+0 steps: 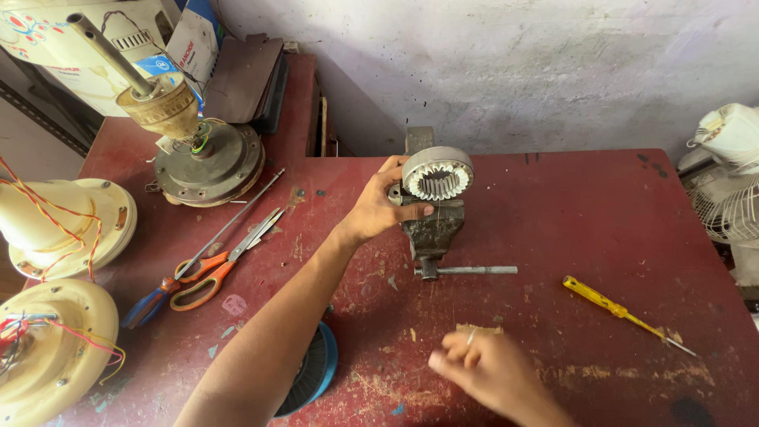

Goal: The person winds copper wire into the slots of a motor stator held in a bench vise. They use a yellow screwdriver to push the wire into the slots and occasionally rotate the stator to access different positions. The task continues throughout the clip with repeated winding and insertion actions.

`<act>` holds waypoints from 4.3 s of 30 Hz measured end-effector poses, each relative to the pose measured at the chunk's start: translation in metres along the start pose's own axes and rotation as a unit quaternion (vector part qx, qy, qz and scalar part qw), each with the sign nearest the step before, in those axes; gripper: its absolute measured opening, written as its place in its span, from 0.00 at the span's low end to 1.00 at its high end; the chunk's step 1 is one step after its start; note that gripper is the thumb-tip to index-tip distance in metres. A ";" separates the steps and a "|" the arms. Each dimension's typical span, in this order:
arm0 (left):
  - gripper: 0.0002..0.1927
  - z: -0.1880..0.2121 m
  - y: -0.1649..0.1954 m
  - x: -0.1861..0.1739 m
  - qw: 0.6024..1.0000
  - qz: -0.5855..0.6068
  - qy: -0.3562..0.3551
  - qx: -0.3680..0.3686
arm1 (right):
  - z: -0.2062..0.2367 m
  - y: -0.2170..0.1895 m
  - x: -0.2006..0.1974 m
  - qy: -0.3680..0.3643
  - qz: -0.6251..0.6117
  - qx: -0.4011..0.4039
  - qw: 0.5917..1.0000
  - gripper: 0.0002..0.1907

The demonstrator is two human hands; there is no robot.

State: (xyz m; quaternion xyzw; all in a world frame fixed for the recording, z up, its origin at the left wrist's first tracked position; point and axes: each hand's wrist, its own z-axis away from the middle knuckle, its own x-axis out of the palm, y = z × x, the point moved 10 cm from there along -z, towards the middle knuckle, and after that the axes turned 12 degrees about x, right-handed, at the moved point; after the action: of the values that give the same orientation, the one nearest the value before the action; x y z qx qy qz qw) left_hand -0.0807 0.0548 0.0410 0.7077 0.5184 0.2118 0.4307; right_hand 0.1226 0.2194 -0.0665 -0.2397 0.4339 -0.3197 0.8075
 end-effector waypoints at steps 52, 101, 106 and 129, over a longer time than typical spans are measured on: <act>0.26 0.003 0.011 -0.001 0.989 -0.109 0.092 0.029 | 0.005 -0.123 -0.069 0.298 0.004 -0.163 0.940 0.02; 0.28 0.009 -0.004 0.005 0.986 0.156 0.060 0.006 | -0.012 -0.195 -0.112 0.461 0.000 -0.300 0.835 0.17; 0.27 0.010 -0.007 0.001 0.993 0.106 0.060 0.002 | -0.022 -0.195 -0.113 0.449 0.005 -0.271 0.851 0.19; 0.26 0.010 -0.022 -0.005 0.988 0.139 0.055 -0.028 | -0.009 -0.149 -0.101 0.410 -0.180 -0.212 0.869 0.10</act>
State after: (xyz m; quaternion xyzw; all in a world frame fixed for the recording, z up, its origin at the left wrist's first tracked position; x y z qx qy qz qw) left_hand -0.0879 0.0487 0.0180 0.7480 0.4317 0.3225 0.3874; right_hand 0.0263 0.1899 0.0832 -0.3264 0.7326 -0.4293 0.4153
